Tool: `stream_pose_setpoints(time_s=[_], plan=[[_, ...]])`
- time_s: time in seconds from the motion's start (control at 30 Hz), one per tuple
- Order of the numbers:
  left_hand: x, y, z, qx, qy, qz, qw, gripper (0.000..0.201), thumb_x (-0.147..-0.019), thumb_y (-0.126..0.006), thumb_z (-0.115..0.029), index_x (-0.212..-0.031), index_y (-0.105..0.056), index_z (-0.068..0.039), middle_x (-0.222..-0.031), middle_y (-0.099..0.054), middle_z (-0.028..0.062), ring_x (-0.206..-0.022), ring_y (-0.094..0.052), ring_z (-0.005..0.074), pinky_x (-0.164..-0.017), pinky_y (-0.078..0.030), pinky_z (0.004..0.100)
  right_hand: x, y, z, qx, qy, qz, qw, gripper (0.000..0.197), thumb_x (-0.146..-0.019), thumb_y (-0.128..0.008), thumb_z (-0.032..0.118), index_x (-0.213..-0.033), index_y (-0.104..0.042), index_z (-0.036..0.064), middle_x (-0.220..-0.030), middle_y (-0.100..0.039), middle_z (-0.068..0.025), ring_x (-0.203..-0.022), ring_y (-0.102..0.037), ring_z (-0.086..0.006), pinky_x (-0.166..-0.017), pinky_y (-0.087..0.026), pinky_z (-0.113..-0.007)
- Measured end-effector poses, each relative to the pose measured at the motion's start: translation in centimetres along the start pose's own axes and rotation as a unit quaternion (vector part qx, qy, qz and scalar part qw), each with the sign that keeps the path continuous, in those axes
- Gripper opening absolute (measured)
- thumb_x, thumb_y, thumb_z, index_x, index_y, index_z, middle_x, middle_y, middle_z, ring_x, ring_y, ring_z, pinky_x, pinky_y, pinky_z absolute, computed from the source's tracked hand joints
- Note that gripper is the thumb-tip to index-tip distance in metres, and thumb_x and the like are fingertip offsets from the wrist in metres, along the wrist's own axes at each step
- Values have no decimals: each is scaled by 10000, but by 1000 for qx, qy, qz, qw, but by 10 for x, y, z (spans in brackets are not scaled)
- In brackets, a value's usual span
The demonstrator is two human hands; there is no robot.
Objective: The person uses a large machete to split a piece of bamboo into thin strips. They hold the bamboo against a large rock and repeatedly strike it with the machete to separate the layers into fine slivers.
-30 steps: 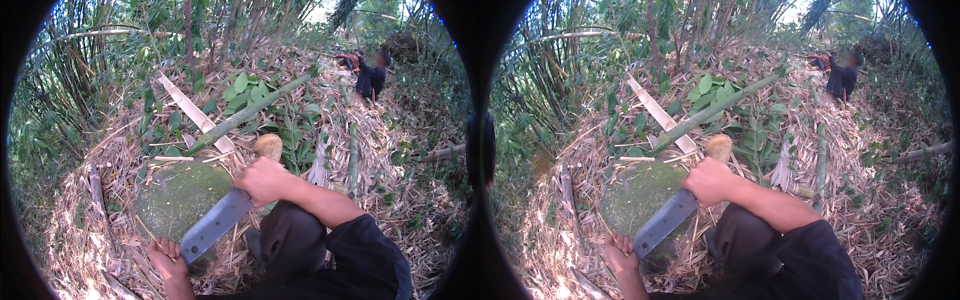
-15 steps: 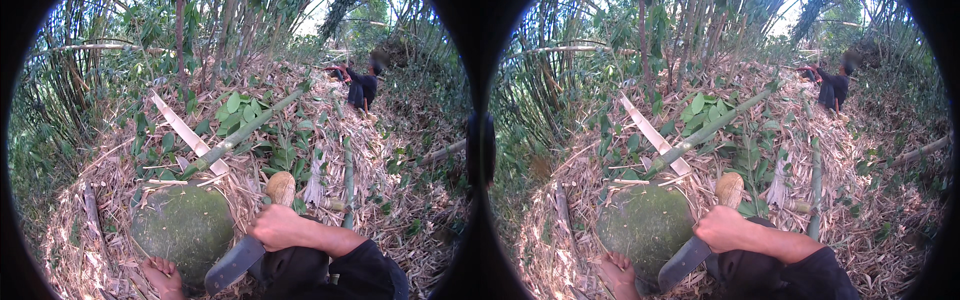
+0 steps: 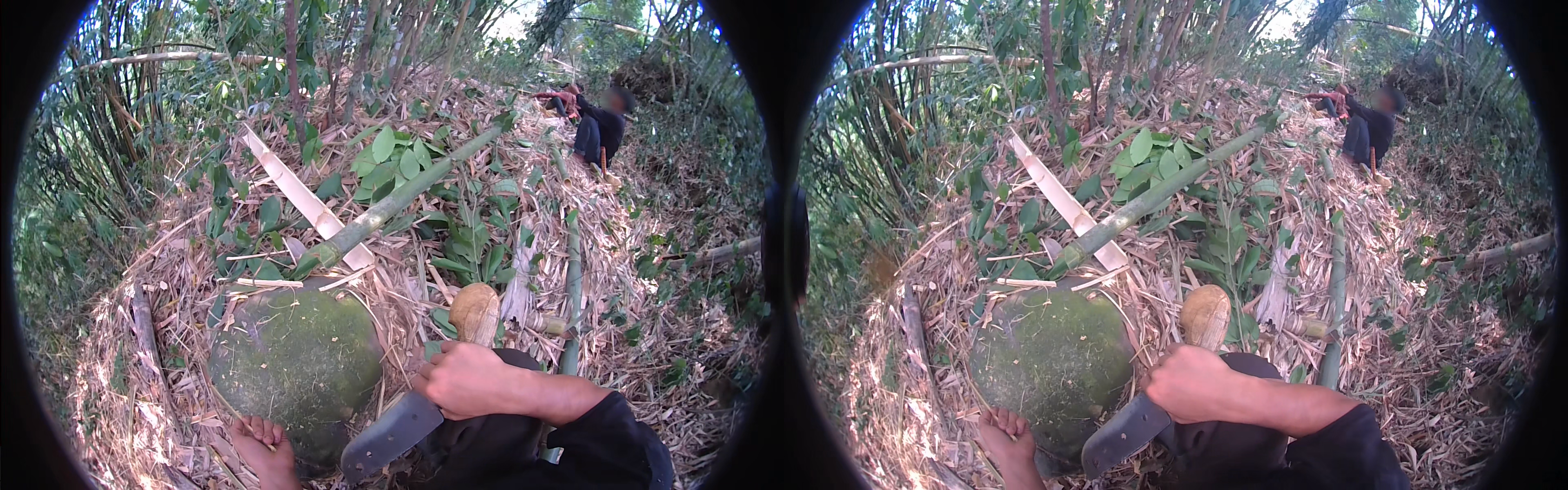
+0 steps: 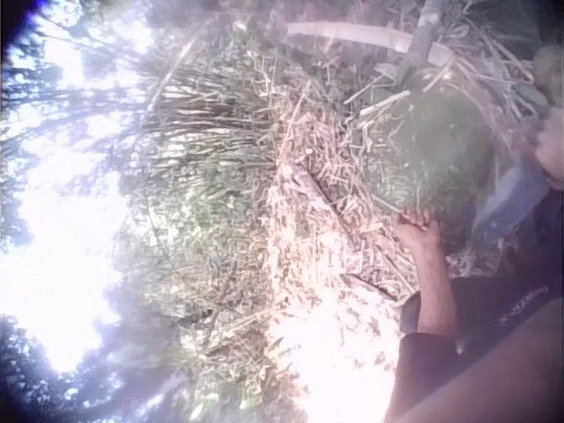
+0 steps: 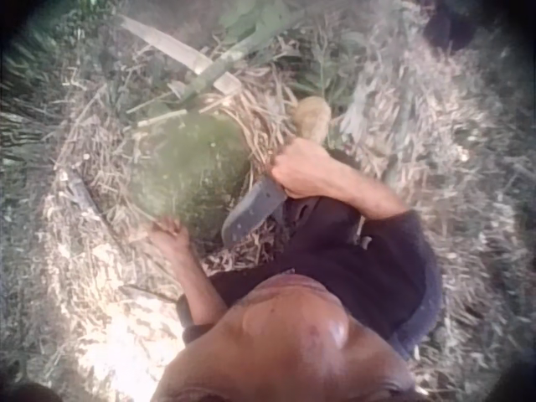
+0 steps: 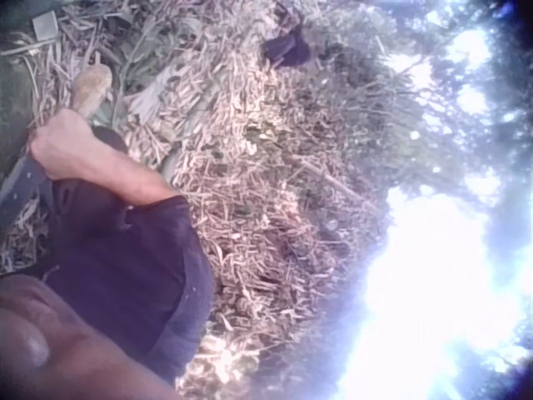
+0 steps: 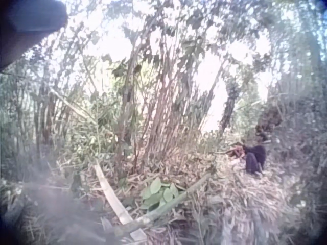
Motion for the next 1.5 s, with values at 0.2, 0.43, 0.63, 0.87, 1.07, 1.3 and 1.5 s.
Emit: stream_pose_setpoints(time_s=[0.2, 0.43, 0.63, 0.87, 1.07, 1.3, 1.5], plan=[[-1, 1, 1, -4, 0, -9, 1000, 165, -963, -399, -210, -836, -448, -117, -527, -340, -40, -389, -285, 69, -364, -245, 231, 8, 5, -3, 21, -1, -25, 999, 191, -707, -631, 237, -815, -614, 80, -740, -632, -41, -736, -652, -207, -703, -510, -329], [5, -3, 3, -18, 4, -24, 1000, 148, -950, -405, -192, -830, -446, -116, -536, -328, -40, -403, -272, 74, -376, -236, 239, 13, 13, -5, -8, 8, -28, 1000, 199, -734, -615, 186, -824, -663, 15, -779, -675, -129, -760, -684, -236, -716, -529, -349], [13, -3, 0, -7, 1, -12, 1000, 148, -952, -394, -184, -827, -441, -119, -532, -328, -36, -402, -273, 75, -377, -238, 240, 13, 13, -3, -13, 9, -26, 1000, 171, -719, -616, 182, -772, -653, 24, -713, -659, -114, -744, -677, -244, -707, -531, -352], [22, -5, -2, -5, 0, -8, 1000, 146, -953, -394, -181, -829, -438, -119, -528, -324, -35, -400, -269, 77, -379, -234, 244, 17, 11, 2, -9, 17, -50, 999, 178, -697, -629, 198, -771, -633, 36, -691, -636, -87, -732, -662, -244, -699, -524, -343], [29, -7, -3, -6, -7, -17, 1000, 177, -945, -404, -162, -777, -444, -121, -529, -332, -41, -400, -273, 74, -369, -221, 240, 20, 11, 4, 18, 19, -43, 999, 189, -700, -632, 238, -781, -599, 70, -725, -624, -46, -737, -652, -215, -692, -506, -331], [30, -4, -3, -4, -11, -11, 1000, 147, -952, -407, -190, -832, -439, -112, -538, -325, -38, -405, -266, 73, -377, -223, 243, 22, 5, 6, 6, 16, -41, 999, 165, -711, -621, 225, -762, -604, 69, -724, -627, -51, -732, -653, -219, -693, -507, -335], [26, 0, -2, 3, -11, -3, 1000, 155, -957, -404, -198, -833, -441, -111, -536, -330, -41, -402, -269, 72, -370, -222, 243, 24, 5, 7, -1, 14, -29, 999, 153, -717, -616, 213, -754, -604, 65, -715, -624, -56, -729, -653, -220, -694, -511, -344]])
Point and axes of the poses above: each hand's wrist, its own x-axis away from the middle knuckle, its own y-axis out of the back of the hand, z = x × y, the point moved 2 cm from there along -x, towards the middle knuckle
